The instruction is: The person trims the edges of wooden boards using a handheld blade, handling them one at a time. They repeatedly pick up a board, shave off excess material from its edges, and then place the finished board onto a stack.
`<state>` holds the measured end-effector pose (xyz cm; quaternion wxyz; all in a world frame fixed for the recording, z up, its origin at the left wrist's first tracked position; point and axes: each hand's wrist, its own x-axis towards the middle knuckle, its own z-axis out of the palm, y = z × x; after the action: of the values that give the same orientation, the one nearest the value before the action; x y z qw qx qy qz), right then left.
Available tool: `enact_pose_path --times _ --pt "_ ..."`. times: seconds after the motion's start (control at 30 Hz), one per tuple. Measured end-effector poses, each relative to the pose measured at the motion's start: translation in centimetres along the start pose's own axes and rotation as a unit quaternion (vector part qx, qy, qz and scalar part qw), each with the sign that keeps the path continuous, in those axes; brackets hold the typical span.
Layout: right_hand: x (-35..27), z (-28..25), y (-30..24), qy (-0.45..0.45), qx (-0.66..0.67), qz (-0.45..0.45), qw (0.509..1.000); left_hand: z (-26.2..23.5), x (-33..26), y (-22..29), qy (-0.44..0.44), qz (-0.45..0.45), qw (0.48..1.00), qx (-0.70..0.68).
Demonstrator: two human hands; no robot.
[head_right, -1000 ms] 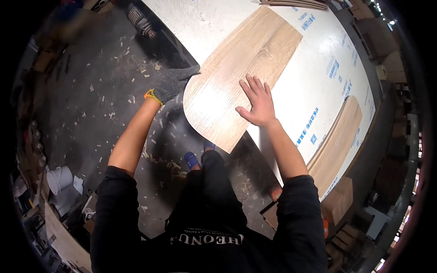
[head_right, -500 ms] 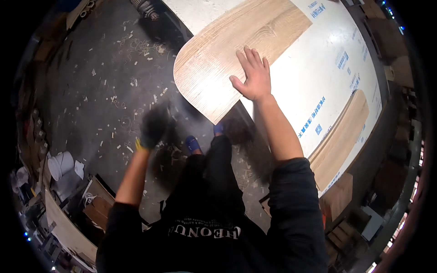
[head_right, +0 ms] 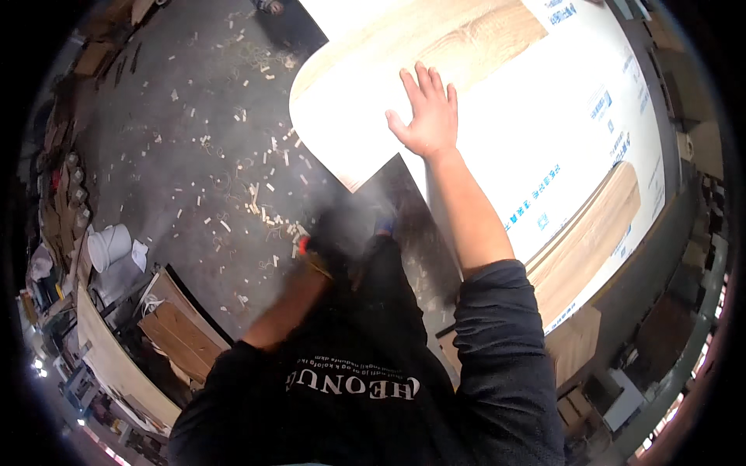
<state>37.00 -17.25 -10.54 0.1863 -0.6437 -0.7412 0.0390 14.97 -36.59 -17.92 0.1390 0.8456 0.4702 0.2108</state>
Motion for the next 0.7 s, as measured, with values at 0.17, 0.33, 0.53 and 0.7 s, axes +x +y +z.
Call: enact_pose_path --times 0.17,0.33,0.53,0.7 --pt "-0.3 0.7 0.6 0.008 0.008 -0.003 1.000 -1.3 -2.4 5.7 -0.073 0.006 0.997 -0.034" --pt "-0.4 0.1 0.9 0.009 0.005 -0.007 1.000 -10.7 11.9 -6.8 0.128 -0.120 0.984 0.010" --pt "-0.2 -0.1 1.1 0.020 -0.012 -0.018 1.000 -5.4 13.3 -5.7 0.214 -0.194 0.956 -0.058" --pt "-0.2 0.1 0.3 0.010 -0.022 -0.024 0.999 2.5 1.4 6.9 0.117 0.022 0.993 0.000"
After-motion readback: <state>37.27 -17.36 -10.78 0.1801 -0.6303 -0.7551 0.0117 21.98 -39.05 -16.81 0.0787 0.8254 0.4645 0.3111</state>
